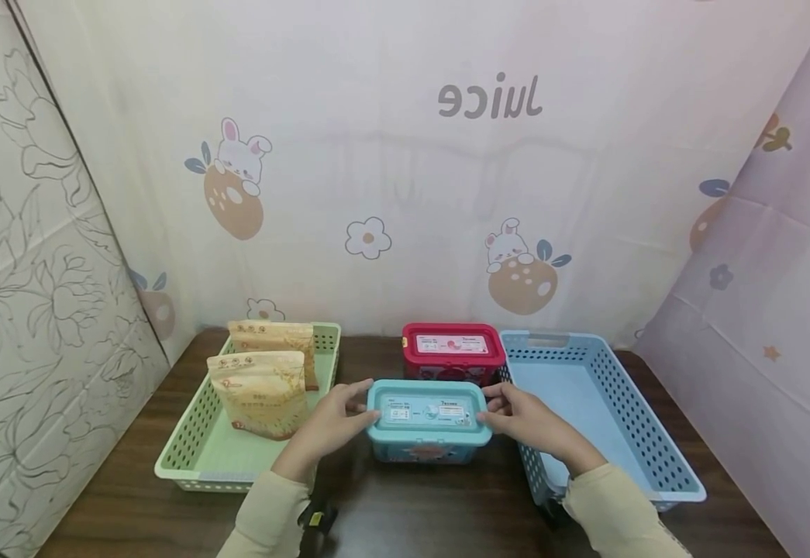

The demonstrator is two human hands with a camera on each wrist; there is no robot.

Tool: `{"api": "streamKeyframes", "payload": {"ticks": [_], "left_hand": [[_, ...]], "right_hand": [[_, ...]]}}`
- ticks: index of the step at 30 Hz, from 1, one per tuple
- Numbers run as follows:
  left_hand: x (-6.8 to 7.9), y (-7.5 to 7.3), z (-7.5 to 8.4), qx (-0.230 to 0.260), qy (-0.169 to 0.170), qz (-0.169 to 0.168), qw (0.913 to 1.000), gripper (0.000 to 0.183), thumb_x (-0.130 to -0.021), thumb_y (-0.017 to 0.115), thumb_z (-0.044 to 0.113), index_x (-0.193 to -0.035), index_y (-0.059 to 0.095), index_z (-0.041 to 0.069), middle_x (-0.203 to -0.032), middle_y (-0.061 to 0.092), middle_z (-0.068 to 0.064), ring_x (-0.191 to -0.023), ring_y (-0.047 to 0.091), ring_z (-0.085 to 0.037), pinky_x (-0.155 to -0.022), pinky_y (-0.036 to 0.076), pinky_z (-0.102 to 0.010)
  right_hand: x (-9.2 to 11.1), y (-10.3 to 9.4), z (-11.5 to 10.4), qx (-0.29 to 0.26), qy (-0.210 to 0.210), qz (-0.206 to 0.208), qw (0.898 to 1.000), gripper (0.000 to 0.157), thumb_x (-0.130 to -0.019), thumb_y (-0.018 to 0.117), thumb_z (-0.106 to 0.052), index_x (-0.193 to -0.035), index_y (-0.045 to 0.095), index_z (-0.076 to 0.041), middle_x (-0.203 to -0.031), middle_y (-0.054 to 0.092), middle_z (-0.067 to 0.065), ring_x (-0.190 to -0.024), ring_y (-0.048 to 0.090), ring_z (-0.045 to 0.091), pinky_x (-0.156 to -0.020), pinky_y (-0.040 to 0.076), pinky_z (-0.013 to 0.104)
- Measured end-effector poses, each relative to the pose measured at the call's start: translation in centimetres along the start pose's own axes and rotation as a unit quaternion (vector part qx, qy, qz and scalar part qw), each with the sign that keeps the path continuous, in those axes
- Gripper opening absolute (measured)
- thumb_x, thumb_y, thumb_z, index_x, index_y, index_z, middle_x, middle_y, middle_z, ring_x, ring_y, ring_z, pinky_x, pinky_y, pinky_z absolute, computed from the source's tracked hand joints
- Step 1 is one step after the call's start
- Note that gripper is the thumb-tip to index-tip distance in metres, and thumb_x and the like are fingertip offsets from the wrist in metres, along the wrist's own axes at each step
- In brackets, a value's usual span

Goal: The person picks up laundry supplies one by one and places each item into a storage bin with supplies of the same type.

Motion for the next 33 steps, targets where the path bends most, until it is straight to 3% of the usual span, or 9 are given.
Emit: {"api": "streamKeyframes", "payload": {"ticks": [4, 9, 13, 18, 26, 33], "left_hand": [[-0.1, 0.5, -0.4, 0.021, -0.004, -0.013, 0.9997, 0.059, -0.094, 0.072, 0.023, -0.142, 0.051, -0.005, -0.125, 0.062, -0.017, -0.106, 0.064, -0.029, -0.085, 0.056, -0.046], [0.1, 0.8, -0.6, 0.032, -0.012, -0.023, 0.9992, 0.059, -0.096, 0.069, 0.027, -0.138, 0.051, -0.011, -0.121, 0.065, -0.017, -0.105, 0.064, -0.027, -0.086, 0.056, -0.045], [0.4, 0.9, -1.0, 0.033, -0.033, -0.020, 0.9987, 0.060, -0.098, 0.066, 0.030, -0.138, 0.051, -0.011, -0.130, 0.060, -0.021, -0.114, 0.059, -0.031, -0.093, 0.052, -0.051], [0.4, 1.1, -1.0, 0.038, -0.031, -0.021, 0.9986, 0.059, -0.099, 0.063, 0.031, -0.139, 0.050, -0.010, -0.137, 0.055, -0.024, -0.122, 0.055, -0.035, -0.098, 0.048, -0.056], [0.6, 1.4, -0.7, 0.074, -0.023, -0.037, 0.9963, 0.056, -0.102, 0.059, 0.025, -0.140, 0.046, -0.013, -0.128, 0.060, -0.025, -0.087, 0.071, -0.024, -0.090, 0.055, -0.049], [0.7, 1.3, -0.6, 0.084, -0.025, -0.031, 0.9957, 0.054, -0.102, 0.058, 0.023, -0.140, 0.047, -0.013, -0.123, 0.063, -0.024, -0.081, 0.072, -0.026, -0.087, 0.056, -0.049]], "right_hand": [[0.1, -0.2, 0.1, -0.006, 0.004, -0.004, 1.000, 0.061, -0.091, 0.076, -0.026, -0.136, 0.050, 0.005, -0.103, 0.060, 0.009, -0.090, 0.058, 0.023, -0.078, 0.058, 0.039], [-0.1, 0.7, 0.9, -0.040, 0.013, -0.059, 0.997, 0.065, -0.096, 0.070, -0.030, -0.141, 0.045, 0.009, -0.110, 0.063, 0.012, -0.093, 0.064, 0.023, -0.085, 0.058, 0.046], [0.1, 1.5, 1.1, -0.067, 0.017, -0.100, 0.993, 0.065, -0.100, 0.062, -0.032, -0.143, 0.041, 0.012, -0.119, 0.063, 0.015, -0.096, 0.068, 0.026, -0.088, 0.056, 0.048], [0.3, 1.7, 0.8, -0.071, 0.016, -0.110, 0.991, 0.062, -0.103, 0.057, -0.031, -0.143, 0.040, 0.012, -0.121, 0.062, 0.016, -0.096, 0.068, 0.027, -0.089, 0.056, 0.049], [0.5, 2.0, 0.5, -0.094, 0.028, -0.109, 0.989, 0.057, -0.106, 0.049, -0.026, -0.143, 0.037, 0.016, -0.123, 0.061, 0.020, -0.099, 0.067, 0.028, -0.088, 0.057, 0.045], [0.5, 2.1, 0.0, -0.101, 0.008, -0.112, 0.988, 0.052, -0.106, 0.047, -0.022, -0.140, 0.039, 0.017, -0.122, 0.061, 0.020, -0.100, 0.066, 0.028, -0.090, 0.056, 0.044]]}}
Point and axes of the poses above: each hand's wrist, its own x-axis away from the middle knuckle, its own y-axis out of the palm, z = x × y, the point moved 10 cm from there along -x, towards the middle knuckle
